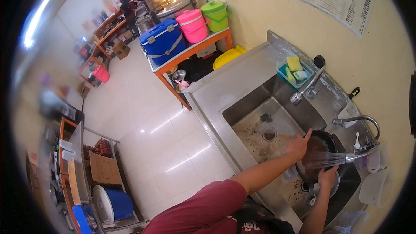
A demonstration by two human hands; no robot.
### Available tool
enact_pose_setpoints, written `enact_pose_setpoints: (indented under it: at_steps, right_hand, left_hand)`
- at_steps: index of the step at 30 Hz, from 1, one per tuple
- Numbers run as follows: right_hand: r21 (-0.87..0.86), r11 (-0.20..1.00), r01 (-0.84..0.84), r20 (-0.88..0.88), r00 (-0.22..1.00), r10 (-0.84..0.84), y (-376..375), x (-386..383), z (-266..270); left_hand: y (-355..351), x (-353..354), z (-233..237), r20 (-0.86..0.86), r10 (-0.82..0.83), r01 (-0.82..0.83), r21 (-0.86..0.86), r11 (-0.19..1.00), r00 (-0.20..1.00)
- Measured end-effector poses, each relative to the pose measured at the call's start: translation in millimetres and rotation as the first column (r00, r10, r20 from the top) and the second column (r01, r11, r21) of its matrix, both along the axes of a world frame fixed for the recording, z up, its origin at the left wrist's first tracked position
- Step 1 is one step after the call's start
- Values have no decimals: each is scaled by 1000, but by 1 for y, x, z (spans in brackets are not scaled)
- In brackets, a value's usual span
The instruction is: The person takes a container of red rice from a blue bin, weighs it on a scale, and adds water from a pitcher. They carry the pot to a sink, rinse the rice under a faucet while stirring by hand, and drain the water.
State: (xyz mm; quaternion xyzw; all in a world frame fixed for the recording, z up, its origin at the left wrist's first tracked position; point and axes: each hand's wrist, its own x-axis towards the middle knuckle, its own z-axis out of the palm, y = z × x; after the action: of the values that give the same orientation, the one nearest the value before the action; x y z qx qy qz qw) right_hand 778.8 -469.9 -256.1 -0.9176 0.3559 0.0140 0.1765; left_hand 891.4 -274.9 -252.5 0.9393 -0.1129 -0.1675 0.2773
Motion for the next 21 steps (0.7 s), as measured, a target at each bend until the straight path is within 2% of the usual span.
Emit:
enact_pose_setpoints:
  at_steps: [13,19,21]
  right_hand:
    - [17,1000,1,-24,1000,0,8,0,16]
    - [23,999,-38,72,997,36,2,-2,7]
    - [36,999,-21,27,999,20,3,-2,8]
  left_hand:
    - [2,-1,7,-1,-7,7,1,1000,1000]
    - [-3,0,-6,29,8,-9,21,1000,1000]
    - [-3,-1,-5,51,12,-12,11,1000,999]
